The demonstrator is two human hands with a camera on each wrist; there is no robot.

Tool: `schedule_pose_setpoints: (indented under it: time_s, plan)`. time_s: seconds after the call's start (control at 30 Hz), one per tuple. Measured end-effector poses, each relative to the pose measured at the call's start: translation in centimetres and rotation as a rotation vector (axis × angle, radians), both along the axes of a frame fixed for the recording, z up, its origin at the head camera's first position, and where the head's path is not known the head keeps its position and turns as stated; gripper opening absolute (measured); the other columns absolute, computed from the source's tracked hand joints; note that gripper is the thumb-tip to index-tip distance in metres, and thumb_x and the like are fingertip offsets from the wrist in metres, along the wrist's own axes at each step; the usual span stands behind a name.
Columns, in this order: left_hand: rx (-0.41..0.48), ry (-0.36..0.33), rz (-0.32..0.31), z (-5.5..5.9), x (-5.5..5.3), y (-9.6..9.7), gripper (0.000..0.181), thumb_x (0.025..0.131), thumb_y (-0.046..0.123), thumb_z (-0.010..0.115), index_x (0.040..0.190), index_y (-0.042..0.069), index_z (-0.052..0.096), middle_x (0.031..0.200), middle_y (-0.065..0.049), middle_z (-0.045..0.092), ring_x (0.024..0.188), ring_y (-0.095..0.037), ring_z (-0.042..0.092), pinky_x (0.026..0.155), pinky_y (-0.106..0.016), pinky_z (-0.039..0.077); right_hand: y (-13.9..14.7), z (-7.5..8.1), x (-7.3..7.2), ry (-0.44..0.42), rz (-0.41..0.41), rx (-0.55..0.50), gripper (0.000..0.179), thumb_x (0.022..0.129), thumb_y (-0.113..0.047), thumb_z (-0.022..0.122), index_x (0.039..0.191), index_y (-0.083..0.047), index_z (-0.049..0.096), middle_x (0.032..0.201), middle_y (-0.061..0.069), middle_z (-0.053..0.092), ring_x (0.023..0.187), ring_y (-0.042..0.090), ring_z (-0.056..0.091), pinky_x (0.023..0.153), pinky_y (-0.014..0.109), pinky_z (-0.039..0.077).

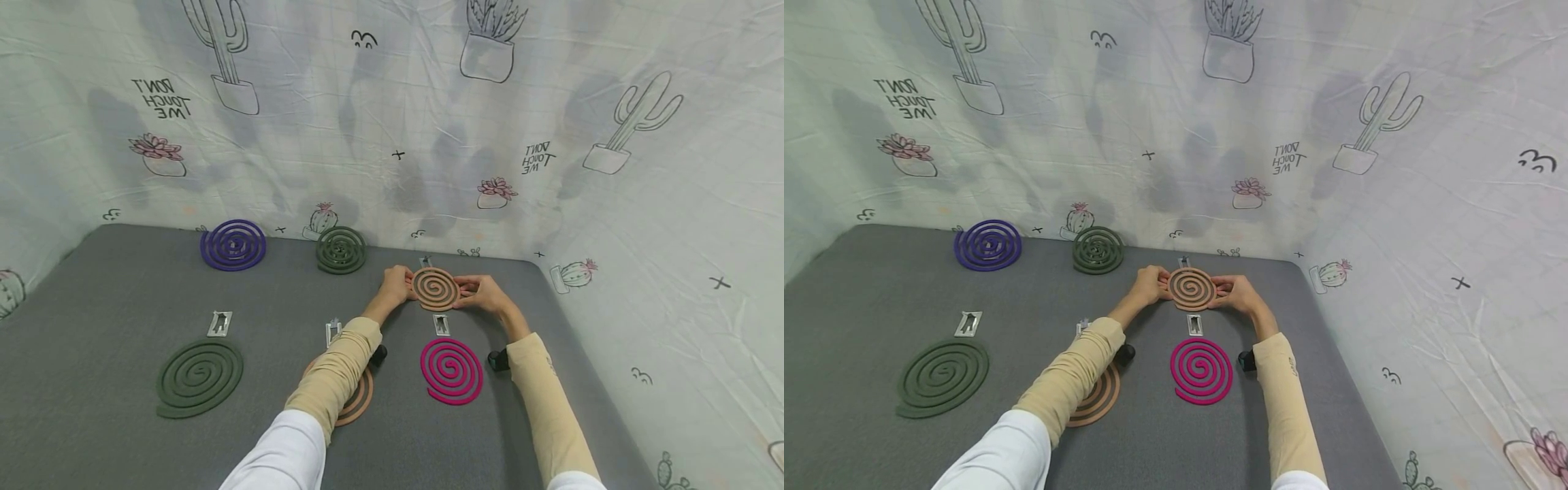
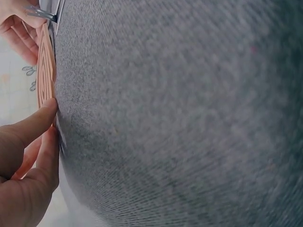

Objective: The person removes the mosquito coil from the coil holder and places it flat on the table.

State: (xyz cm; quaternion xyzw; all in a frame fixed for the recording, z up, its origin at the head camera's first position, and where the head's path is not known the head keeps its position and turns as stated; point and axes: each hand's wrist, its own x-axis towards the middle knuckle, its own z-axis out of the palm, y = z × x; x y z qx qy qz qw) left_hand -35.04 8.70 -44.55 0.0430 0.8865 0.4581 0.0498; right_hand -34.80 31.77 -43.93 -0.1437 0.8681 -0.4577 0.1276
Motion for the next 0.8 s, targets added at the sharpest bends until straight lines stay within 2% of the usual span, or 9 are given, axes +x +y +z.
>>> schedule_pose_setpoints:
  time_s: [0.3, 0.4, 0.5, 0.6, 0.7, 0.8]
  plan:
    - [-0.026, -0.025, -0.035, 0.0, -0.5, 0.0, 0.047, 0.071, -0.004, 0.082, 0.115, -0.005, 0.065, 0.104, -0.015, 0.067, 0.097, -0.025, 0.064, 0.085, -0.034, 0.054, 0.2, 0.0, 0.0, -0.019, -0.007, -0.042, 0.064, 0.074, 0.011, 0.076, 0.131, 0.017, 0.047, 0.129, 0.035, 0.051, 0.113, 0.045, 0.053, 0.093, 0.031, 0.051]
    - [-0.042, -0.030, -0.054, 0.2, -0.4, -0.3, 0.050, 0.072, -0.003, 0.082, 0.118, -0.004, 0.063, 0.108, -0.016, 0.066, 0.100, -0.026, 0.064, 0.087, -0.034, 0.054, 0.0, 0.3, 0.2, -0.028, -0.029, -0.042, 0.066, 0.075, 0.008, 0.077, 0.133, 0.014, 0.047, 0.131, 0.032, 0.050, 0.114, 0.043, 0.052, 0.090, 0.027, 0.052]
    - [-0.037, -0.018, -0.076, 0.5, -0.3, -0.8, 0.049, 0.072, -0.002, 0.082, 0.117, -0.004, 0.064, 0.108, -0.016, 0.066, 0.100, -0.026, 0.064, 0.086, -0.033, 0.054, 0.1, 0.6, 0.6, -0.027, -0.049, -0.040, 0.066, 0.077, 0.004, 0.077, 0.135, 0.012, 0.046, 0.134, 0.030, 0.049, 0.116, 0.042, 0.052, 0.085, 0.024, 0.053]
    - [-0.029, 0.026, -0.104, 0.7, -0.2, -1.7, 0.046, 0.073, 0.000, 0.082, 0.116, -0.003, 0.065, 0.108, -0.015, 0.067, 0.097, -0.025, 0.065, 0.084, -0.031, 0.054, 0.2, 0.7, 1.0, -0.016, -0.070, -0.060, 0.064, 0.079, 0.004, 0.075, 0.135, 0.011, 0.046, 0.137, 0.029, 0.047, 0.118, 0.043, 0.050, 0.085, 0.026, 0.054]
    - [0.010, 0.062, -0.137, 1.2, -0.2, -2.9, 0.044, 0.076, 0.001, 0.080, 0.118, -0.002, 0.064, 0.112, -0.016, 0.067, 0.100, -0.025, 0.065, 0.086, -0.030, 0.054, 0.3, 1.0, 1.4, 0.008, -0.085, -0.081, 0.062, 0.081, 0.003, 0.073, 0.136, 0.011, 0.045, 0.137, 0.029, 0.046, 0.118, 0.044, 0.050, 0.087, 0.028, 0.054]
    - [0.113, 0.097, -0.174, 1.8, -0.3, -4.4, 0.043, 0.079, 0.000, 0.076, 0.119, -0.005, 0.063, 0.116, -0.018, 0.065, 0.105, -0.028, 0.064, 0.089, -0.031, 0.053, 0.1, 1.4, 1.6, 0.045, -0.098, -0.117, 0.058, 0.085, 0.000, 0.071, 0.137, 0.008, 0.047, 0.138, 0.029, 0.046, 0.119, 0.042, 0.050, 0.089, 0.029, 0.053]
